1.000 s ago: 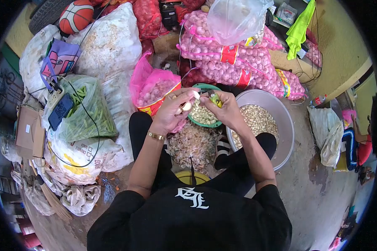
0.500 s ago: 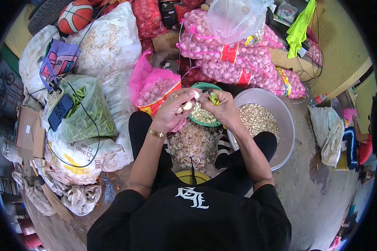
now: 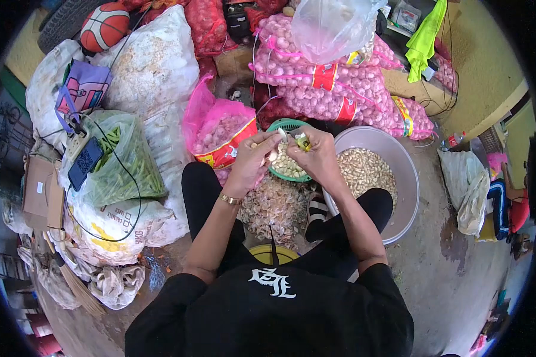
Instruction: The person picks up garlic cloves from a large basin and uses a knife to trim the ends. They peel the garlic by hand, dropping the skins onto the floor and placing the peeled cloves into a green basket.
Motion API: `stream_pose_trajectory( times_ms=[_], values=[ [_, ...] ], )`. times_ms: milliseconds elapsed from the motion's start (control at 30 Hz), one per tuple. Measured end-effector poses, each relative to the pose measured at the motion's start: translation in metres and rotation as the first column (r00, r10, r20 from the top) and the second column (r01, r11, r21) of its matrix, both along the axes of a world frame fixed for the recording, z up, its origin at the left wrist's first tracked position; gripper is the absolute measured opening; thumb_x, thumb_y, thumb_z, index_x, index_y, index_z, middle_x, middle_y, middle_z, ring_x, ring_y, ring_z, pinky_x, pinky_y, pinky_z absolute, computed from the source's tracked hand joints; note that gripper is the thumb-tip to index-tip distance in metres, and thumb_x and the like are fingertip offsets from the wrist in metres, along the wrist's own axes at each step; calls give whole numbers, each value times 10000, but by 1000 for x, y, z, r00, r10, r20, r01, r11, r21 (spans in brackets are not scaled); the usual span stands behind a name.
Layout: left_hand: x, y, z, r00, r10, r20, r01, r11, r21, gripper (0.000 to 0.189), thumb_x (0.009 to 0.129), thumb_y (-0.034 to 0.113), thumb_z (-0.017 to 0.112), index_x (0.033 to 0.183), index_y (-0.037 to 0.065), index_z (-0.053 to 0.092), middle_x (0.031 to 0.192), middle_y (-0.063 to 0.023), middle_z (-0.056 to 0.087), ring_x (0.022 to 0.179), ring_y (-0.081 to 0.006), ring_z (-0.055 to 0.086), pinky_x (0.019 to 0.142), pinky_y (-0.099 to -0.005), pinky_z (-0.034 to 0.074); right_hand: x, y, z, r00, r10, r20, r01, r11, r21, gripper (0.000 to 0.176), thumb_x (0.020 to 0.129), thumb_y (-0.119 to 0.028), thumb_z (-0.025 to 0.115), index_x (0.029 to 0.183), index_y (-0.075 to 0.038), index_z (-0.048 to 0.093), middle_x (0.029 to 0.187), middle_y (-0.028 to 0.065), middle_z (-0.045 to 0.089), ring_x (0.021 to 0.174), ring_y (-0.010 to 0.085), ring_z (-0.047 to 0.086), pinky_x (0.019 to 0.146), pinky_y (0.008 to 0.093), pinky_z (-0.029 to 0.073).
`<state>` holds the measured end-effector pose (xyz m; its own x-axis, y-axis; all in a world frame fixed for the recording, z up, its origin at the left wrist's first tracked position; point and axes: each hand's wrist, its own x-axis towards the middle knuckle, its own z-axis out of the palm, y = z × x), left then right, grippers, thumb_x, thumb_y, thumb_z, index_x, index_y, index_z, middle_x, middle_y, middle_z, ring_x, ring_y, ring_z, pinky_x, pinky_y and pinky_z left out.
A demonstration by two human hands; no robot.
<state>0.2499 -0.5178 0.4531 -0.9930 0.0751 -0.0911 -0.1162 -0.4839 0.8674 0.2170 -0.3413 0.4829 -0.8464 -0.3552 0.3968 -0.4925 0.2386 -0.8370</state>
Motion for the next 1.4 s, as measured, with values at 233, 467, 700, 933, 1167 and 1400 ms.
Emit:
stream_pose_trajectory(
  times_ms=[233, 467, 700, 933, 1167, 1400],
  values=[
    [2, 10, 10, 994, 69, -80, -83, 978, -189, 198, 951, 219, 627, 968, 27, 674, 609, 15, 573, 419, -27, 433, 350, -192, 246, 1, -2, 0, 991, -9, -131, 18, 997, 70, 193, 721, -89, 736, 877, -8, 656, 711, 127, 609, 632, 171, 596, 611, 328, 466],
    [3, -4, 4, 999, -3, -49, 0, 998, -68, 212, 932, 232, 637, 868, 33, 676, 643, 43, 565, 492, -8, 432, 432, -186, 301, -2, 6, -6, 977, -16, 213, 49, 987, -151, 95, 779, -27, 681, 842, 39, 653, 698, 2, 601, 673, 52, 515, 592, 264, 438],
    [8, -17, 8, 999, 43, -8, -44, 992, -121, 194, 922, 227, 643, 897, 37, 678, 681, 29, 585, 507, -14, 452, 435, -186, 308, 0, 27, -21, 993, 91, 77, -107, 965, 241, 134, 810, -74, 679, 911, 12, 668, 675, 13, 623, 657, 78, 550, 622, 277, 464],
    [9, -17, 10, 998, 56, -12, -57, 981, -184, 202, 922, 222, 658, 964, 26, 682, 678, 22, 596, 492, -12, 454, 411, -181, 280, 0, 35, -23, 997, 48, 58, -72, 831, 551, 228, 815, -153, 738, 977, -1, 690, 811, 88, 696, 763, 106, 623, 686, 325, 499],
    [16, -14, 3, 996, -67, -60, 48, 960, -276, 220, 926, 225, 667, 981, 18, 713, 705, 40, 608, 547, -8, 491, 457, -176, 331, 5, -2, -10, 951, 164, 260, -121, 977, -173, 225, 907, -187, 700, 1013, 12, 706, 898, 47, 713, 831, 84, 618, 756, 270, 499],
    [27, -14, -7, 1000, -11, 22, 16, 965, -263, 239, 925, 237, 669, 1008, 19, 717, 688, 50, 591, 533, 1, 474, 445, -175, 319, 5, -11, -25, 876, 270, 399, -158, 943, -293, 150, 919, -157, 684, 963, -17, 714, 860, -8, 689, 797, 50, 587, 747, 236, 482]
  ],
)
